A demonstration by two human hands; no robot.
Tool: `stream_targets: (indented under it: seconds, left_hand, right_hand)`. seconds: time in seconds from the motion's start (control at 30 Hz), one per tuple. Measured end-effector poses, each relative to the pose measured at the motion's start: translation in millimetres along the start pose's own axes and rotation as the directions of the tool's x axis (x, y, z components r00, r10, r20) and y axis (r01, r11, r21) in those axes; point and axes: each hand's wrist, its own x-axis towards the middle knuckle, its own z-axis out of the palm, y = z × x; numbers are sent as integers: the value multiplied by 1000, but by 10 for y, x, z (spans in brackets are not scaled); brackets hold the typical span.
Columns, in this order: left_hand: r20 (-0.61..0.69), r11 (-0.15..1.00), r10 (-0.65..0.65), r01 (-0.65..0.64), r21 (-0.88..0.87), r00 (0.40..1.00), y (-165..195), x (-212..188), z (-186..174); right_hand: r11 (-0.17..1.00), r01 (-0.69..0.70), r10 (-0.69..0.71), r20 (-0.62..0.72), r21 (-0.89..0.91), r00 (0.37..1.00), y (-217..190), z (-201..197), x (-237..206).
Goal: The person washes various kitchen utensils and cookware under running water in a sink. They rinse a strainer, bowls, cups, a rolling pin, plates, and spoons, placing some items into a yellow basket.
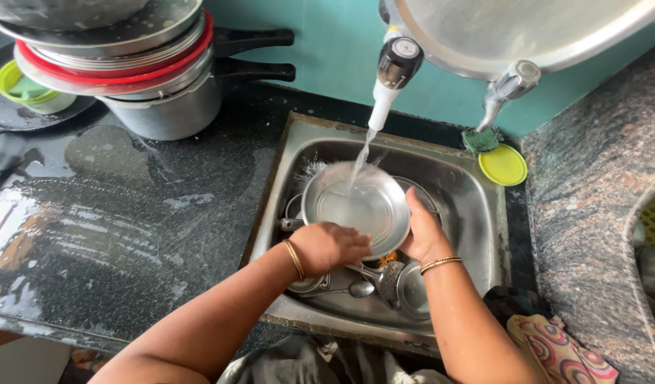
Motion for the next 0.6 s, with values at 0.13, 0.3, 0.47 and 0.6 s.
stream_targets:
  seconds: [0.13, 0.3, 0.47, 0.6]
  left_hand:
    - [157, 961, 128, -162, 223, 979, 154, 133, -39]
    - [365, 926, -104, -44, 374, 925, 1, 556, -394]
    - [-165, 878, -399, 428, 214, 902, -150, 632, -531]
    - [-184, 777, -622, 630, -23, 761, 83, 609, -179]
  right_hand:
    - [998, 62, -57, -143, 29, 988, 190, -73, 124]
    - [985, 162, -169, -196, -55, 966, 464, 48, 144]
    - [917, 398, -369, -415, -19, 831, 409, 190, 97]
    - [724, 633, -682, -418, -274, 600, 233, 245, -21]
